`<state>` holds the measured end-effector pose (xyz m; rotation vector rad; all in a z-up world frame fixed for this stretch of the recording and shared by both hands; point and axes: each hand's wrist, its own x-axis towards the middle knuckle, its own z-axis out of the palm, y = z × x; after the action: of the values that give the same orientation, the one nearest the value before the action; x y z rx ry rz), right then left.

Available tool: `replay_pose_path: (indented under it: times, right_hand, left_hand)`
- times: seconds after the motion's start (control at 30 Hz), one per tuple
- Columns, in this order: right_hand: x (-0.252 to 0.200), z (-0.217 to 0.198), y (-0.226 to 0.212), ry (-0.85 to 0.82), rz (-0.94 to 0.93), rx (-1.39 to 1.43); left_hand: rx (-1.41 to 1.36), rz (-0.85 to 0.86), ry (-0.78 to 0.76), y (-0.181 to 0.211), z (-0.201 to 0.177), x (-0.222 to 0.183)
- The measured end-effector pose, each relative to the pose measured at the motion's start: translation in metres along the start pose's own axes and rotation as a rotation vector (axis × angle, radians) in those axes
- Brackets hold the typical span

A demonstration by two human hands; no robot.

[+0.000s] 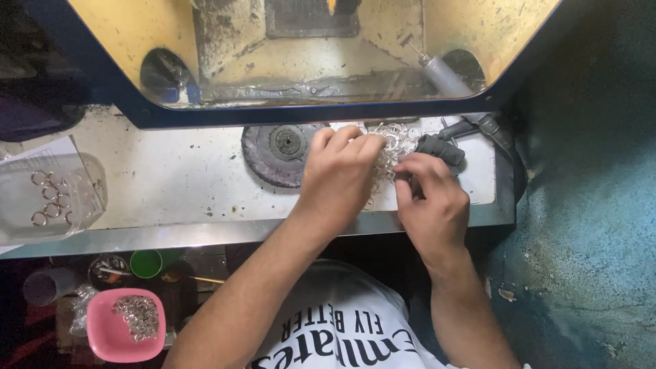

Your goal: Polishing small metal rings using a handheld rotary tool at a jewelry workshop station.

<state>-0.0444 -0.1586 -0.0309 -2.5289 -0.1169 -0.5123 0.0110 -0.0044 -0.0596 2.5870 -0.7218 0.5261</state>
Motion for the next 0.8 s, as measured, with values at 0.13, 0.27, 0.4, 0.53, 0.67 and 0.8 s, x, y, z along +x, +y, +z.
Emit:
replay_pose_path:
  times: [0.13, 0.27, 0.4, 0.53, 0.67, 0.8]
  right_hand:
    - [0.010, -0.011, -0.016, 0.006, -0.061, 0.057]
    - [-0.004, -0.009, -0.008, 0.011, -0.119, 0.109]
    - [-0.017, -0.001, -0.007, -0.075, -0.208, 0.032]
    - [-0.005, 0.001, -0.001, -0.067, -0.214, -0.024]
    - [0.004, -0.008, 0.004, 0.026, -0.180, -0.065]
    - [0.002, -0.031, 0.030, -0.052, -0.057, -0.174]
  left_hand:
    - [-0.059, 0.015, -0.036, -0.013, -0.008, -0.001]
    - [-0.235, -0.046, -0.061, -0.018, -0.026, 0.003]
    - [-0.360, -0.036, -0.046, -0.031, -0.052, -0.011]
    - [-0.321, 0.003, 0.027, -0.041, -0.094, -0.030]
    - [-0.375, -0.005, 0.096, -0.049, -0.108, -0.058]
    - [-0.415, -0.100, 0.122, -0.061, -0.108, -0.078]
